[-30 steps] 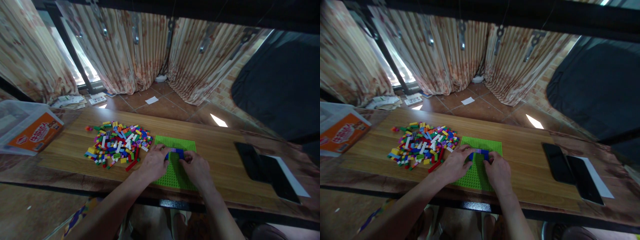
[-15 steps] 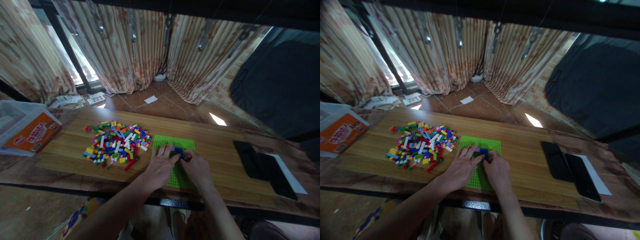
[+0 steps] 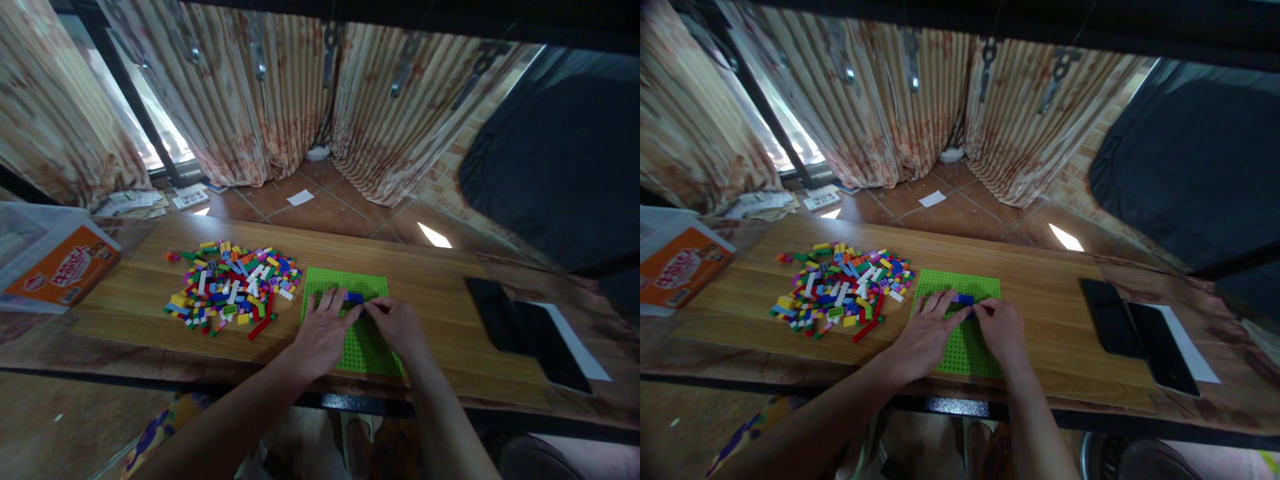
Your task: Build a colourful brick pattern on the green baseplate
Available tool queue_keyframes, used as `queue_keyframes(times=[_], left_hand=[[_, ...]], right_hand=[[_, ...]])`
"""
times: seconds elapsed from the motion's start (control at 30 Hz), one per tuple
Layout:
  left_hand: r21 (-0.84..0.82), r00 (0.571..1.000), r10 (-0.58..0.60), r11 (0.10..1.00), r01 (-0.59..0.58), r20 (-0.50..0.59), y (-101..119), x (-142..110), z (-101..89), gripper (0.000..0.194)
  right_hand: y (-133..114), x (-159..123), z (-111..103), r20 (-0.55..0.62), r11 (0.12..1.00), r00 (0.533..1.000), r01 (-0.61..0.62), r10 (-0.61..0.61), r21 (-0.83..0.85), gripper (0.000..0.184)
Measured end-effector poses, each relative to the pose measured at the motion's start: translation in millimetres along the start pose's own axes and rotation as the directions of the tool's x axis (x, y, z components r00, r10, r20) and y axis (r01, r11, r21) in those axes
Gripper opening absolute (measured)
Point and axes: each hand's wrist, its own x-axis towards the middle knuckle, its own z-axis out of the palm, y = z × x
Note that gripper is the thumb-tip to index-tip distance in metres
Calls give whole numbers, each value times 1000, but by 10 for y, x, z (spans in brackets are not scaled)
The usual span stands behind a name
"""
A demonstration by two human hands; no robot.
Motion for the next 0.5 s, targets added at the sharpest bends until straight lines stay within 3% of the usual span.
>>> queue_keyframes(times=[0.5], left_hand=[[-28,996,-77,997,78,36,83,11,-18,63]], right_hand=[[69,68,39,17,998,1000,-15,14,56,26]])
